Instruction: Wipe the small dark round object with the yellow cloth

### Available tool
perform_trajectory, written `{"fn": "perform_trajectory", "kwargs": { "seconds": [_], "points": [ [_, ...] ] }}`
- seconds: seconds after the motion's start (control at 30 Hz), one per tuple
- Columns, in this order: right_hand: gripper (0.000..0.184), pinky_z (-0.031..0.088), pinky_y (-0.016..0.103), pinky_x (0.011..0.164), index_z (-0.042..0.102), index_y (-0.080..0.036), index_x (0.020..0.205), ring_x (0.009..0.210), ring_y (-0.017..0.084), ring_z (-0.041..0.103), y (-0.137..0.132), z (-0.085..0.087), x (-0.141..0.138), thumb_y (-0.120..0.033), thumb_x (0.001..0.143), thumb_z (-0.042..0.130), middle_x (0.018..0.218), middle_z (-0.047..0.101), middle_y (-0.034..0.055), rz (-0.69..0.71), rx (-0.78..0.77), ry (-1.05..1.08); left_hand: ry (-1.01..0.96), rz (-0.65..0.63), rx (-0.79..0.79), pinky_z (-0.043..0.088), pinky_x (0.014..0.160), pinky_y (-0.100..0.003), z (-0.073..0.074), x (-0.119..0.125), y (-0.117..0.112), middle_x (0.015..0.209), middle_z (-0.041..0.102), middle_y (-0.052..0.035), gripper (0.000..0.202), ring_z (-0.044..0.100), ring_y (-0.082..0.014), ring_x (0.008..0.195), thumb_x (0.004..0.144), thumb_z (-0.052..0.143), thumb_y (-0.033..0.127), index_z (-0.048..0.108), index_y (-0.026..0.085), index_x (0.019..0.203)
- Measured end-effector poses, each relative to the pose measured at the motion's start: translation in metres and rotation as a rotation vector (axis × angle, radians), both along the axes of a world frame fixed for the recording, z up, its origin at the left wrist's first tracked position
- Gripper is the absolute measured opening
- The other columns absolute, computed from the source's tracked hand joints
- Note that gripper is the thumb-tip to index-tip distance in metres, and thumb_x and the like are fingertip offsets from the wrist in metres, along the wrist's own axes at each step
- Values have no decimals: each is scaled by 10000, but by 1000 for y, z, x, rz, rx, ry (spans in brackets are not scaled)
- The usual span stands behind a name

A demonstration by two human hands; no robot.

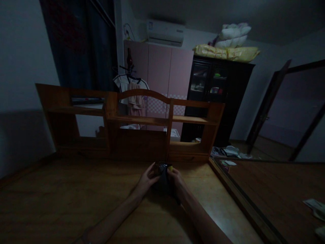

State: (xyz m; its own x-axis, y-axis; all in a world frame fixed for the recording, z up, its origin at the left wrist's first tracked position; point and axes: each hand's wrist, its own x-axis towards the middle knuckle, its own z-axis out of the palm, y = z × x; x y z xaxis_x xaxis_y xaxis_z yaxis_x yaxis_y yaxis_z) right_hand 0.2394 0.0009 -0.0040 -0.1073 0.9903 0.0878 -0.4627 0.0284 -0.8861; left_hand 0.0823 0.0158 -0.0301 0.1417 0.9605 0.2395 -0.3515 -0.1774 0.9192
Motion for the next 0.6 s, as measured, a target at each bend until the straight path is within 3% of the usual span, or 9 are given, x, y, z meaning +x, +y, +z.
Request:
{"fn": "perform_trajectory", "kwargs": {
  "seconds": [0.13,0.43,0.6],
  "points": [
    [378,479,294,665,699,-169,923,690,204,644,-2,-1,-1,-313,595,818,775,706,38,44,35,19,23,8,5,439,1020,-405,-5,0,3,1324,556,-139,769,568,-276,1173,645,816,281,466,181,1322],
    [352,475,266,634,688,-167,866,633,165,615,-6,5,0,-354,599,822,747,686,23,46,48,-14,157,43,80,499,935,-368,-5,2,2,1295,567,-146,723,603,-261,1114,656,788,284,437,187,1281],
    [323,463,242,615,678,-176,853,665,162,606,-10,9,4,-358,617,803,768,681,12,23,89,-119,164,-13,50,556,774,-321,2,3,-8,1354,519,-143,809,669,-240,957,636,797,322,405,222,1336]
  ]
}}
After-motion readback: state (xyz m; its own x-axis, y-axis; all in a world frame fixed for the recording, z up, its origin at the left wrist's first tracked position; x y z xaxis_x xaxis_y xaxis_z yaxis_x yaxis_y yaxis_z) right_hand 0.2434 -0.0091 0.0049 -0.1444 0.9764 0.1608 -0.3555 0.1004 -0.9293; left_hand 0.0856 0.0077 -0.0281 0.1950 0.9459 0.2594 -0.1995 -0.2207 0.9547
